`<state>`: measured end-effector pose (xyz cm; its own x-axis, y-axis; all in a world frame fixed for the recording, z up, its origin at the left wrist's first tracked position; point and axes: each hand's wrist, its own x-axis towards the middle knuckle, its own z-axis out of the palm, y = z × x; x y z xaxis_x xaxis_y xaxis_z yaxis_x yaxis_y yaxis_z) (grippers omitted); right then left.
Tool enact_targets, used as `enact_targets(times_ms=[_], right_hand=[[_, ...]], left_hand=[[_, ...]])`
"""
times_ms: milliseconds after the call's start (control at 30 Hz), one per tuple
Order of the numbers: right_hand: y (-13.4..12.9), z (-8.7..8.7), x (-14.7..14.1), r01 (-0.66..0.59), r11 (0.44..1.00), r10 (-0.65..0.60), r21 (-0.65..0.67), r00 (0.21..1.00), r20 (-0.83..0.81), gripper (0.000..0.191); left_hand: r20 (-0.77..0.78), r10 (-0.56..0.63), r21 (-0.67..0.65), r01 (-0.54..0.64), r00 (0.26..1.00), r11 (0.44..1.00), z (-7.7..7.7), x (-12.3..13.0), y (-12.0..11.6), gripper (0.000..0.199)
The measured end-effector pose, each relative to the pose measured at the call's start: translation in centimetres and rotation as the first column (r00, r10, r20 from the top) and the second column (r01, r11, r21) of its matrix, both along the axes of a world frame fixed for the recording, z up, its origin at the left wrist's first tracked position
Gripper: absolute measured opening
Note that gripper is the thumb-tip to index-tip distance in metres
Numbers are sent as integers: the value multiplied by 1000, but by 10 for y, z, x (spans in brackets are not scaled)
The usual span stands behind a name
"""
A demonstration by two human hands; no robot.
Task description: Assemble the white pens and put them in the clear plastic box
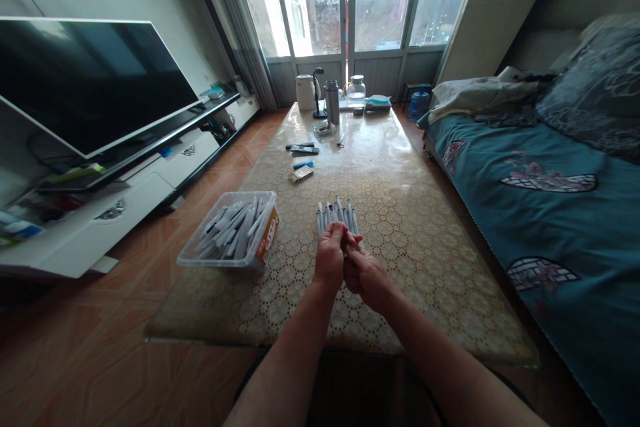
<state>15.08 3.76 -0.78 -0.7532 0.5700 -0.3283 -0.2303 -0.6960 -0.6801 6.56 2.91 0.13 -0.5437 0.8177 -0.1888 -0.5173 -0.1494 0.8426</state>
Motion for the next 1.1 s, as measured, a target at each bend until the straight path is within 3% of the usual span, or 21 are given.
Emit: enact_targets(times_ms=[100, 200, 300, 400, 500, 633, 733, 867, 1100], right_hand=[[9, -1, 8, -119, 990, 115, 74, 992, 54, 40], [24, -3, 18, -96, 985, 67, 142, 978, 197, 29], [37, -2, 23, 32, 976, -92, 218, 958, 271, 32], [44, 1, 25, 110, 964, -166, 241, 959, 228, 38], [46, 3, 25, 127, 968, -169, 218, 968, 184, 38], [50, 2, 27, 215, 971, -228, 104, 965, 128, 37], [49, -2, 26, 276, 961, -278, 37, 955, 100, 34], [42, -3, 21, 222, 972, -230, 73, 966, 119, 34], [40, -1, 20, 96, 986, -133, 135, 946, 296, 29]], left_hand=[[48, 18, -54, -15, 999, 998, 1, -9, 1, 32], [-3, -20, -143, 20, 1000, 990, 2, -18, -2, 33], [10, -271, -200, 267, 963, 943, 2, -22, -9, 31], [124, -547, -168, 561, 828, 811, 2, -22, -16, 26], [239, -634, -88, 667, 735, 740, 2, -22, -21, 22], [363, -514, 49, 535, 777, 844, 4, -23, -21, 26], [303, -420, 20, 435, 855, 900, 4, -19, -19, 40], [121, -283, -61, 291, 952, 955, -1, -12, -14, 28], [123, -93, -129, 109, 988, 986, -5, -13, -10, 32]])
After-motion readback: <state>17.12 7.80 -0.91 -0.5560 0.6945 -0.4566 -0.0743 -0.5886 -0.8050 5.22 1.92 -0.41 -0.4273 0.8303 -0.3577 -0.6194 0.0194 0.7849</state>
